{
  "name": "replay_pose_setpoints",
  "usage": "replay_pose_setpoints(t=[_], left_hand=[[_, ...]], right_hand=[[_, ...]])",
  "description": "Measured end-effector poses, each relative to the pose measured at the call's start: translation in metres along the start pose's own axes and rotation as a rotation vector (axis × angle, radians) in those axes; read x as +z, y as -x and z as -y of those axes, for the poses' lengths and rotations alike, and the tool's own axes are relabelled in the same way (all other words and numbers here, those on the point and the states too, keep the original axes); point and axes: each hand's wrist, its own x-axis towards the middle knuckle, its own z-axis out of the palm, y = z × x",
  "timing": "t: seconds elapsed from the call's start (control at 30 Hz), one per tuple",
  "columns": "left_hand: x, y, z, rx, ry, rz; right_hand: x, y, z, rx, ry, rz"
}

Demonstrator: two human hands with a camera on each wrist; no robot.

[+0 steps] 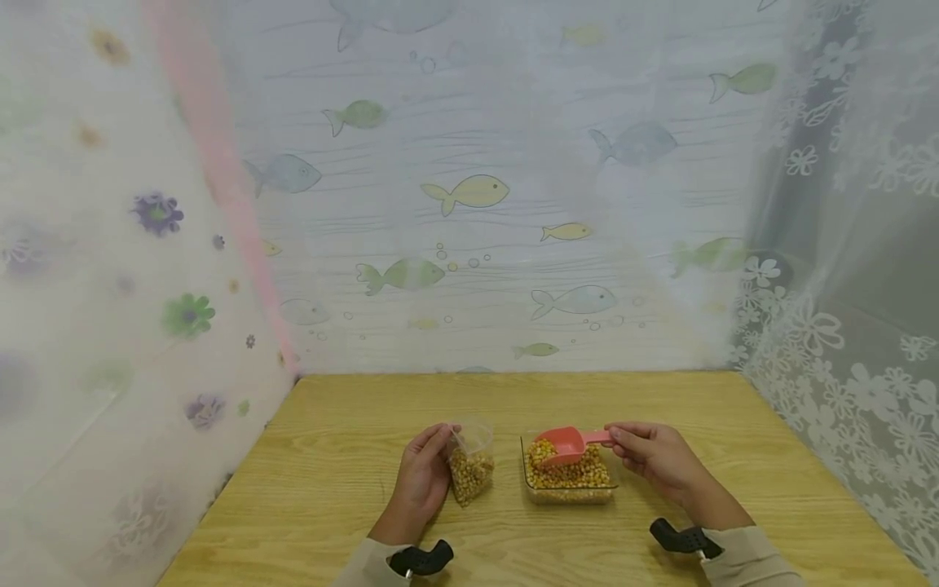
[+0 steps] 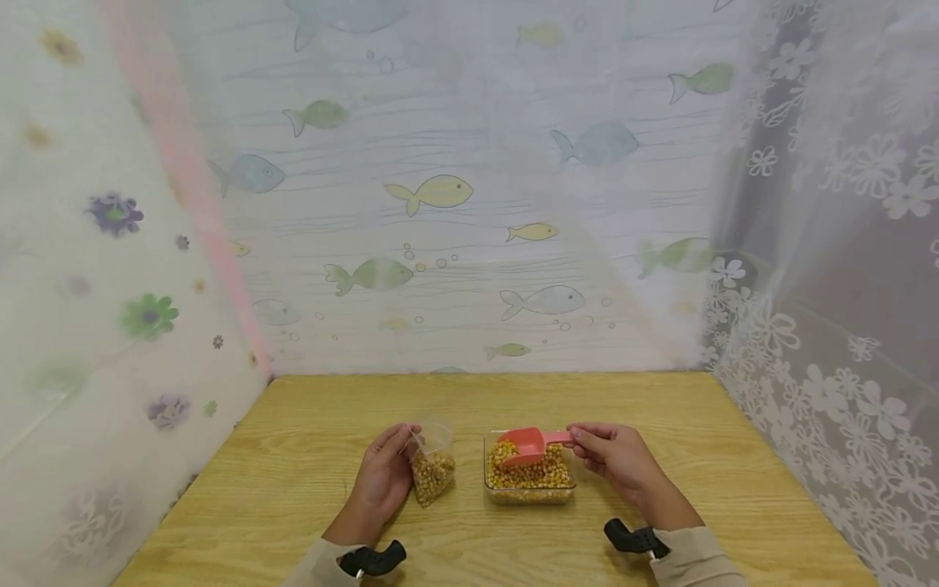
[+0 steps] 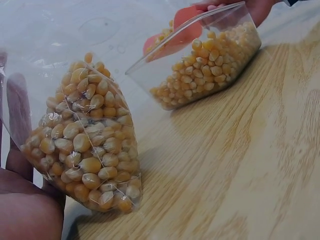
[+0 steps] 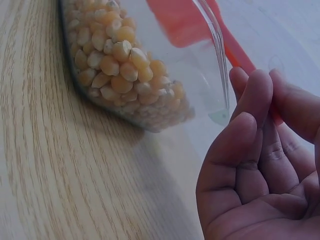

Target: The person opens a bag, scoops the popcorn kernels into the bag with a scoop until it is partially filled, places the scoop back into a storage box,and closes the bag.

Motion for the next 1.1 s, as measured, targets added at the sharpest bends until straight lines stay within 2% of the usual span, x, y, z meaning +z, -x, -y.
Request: replay_pose_setpoints(t=[0.37, 0.77, 1.1], left_hand=[[0.000, 0.001, 0.000, -0.006, -0.020, -0.024], [0.005, 0.002, -0.001, -0.027, -0.048, -0.092], [0.010, 0.005, -0.001, -0.017, -0.039, -0.085]], right_hand=[[0.000, 0.001, 0.002, -0.023, -0.107, 0.086], [0.008, 0.001, 0.016, -0.054, -0.116, 0.072], [0.019, 0.000, 0.033, -0.111, -0.115, 0.048]])
